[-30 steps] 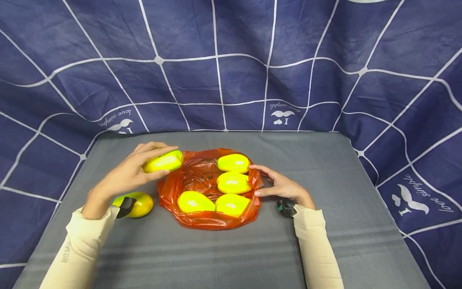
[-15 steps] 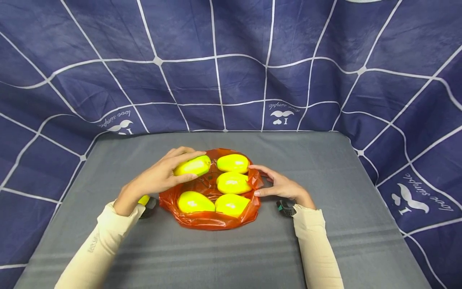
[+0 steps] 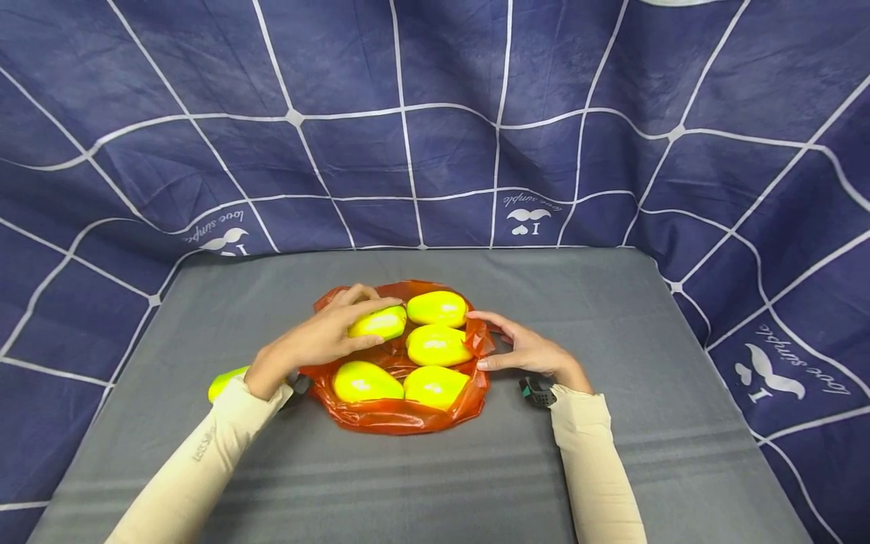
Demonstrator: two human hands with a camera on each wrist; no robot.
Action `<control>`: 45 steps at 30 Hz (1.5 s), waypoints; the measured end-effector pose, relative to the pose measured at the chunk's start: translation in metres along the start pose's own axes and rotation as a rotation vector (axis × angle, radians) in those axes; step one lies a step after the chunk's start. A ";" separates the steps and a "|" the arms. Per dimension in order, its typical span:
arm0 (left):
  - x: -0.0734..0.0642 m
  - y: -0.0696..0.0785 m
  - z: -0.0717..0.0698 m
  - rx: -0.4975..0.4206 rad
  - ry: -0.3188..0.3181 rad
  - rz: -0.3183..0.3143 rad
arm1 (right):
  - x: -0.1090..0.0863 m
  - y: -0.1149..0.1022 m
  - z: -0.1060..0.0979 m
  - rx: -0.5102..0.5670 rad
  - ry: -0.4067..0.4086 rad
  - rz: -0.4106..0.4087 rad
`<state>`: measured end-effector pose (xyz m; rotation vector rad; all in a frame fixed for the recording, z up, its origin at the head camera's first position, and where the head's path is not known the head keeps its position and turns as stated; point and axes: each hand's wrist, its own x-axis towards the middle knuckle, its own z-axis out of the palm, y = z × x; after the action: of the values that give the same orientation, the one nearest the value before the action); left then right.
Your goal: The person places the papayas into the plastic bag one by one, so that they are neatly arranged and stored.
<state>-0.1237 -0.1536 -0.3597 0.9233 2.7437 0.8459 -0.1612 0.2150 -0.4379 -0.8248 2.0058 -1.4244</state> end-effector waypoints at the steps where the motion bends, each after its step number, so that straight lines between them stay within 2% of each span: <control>1: 0.001 -0.001 0.001 0.008 -0.004 -0.003 | 0.000 0.000 0.000 0.001 0.001 0.005; 9: 0.003 -0.013 0.010 0.029 0.001 -0.003 | 0.000 -0.001 0.000 0.002 0.010 0.019; 15: 0.003 -0.017 0.016 0.003 -0.060 -0.042 | -0.001 0.001 -0.001 -0.001 0.012 0.025; 18: 0.002 -0.019 0.019 0.014 -0.069 -0.047 | -0.001 0.001 -0.001 -0.003 0.012 0.025; 24: 0.000 -0.018 0.022 0.032 -0.059 -0.013 | 0.000 -0.001 -0.001 -0.004 0.012 0.024; 32: -0.002 -0.016 0.023 0.039 -0.099 -0.046 | 0.000 -0.002 -0.001 -0.002 0.010 0.023; 45: 0.001 -0.019 0.029 0.052 -0.142 -0.043 | 0.000 -0.001 -0.001 -0.007 0.009 0.026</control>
<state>-0.1257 -0.1517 -0.3943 0.8940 2.6640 0.6774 -0.1618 0.2157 -0.4367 -0.7942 2.0225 -1.4097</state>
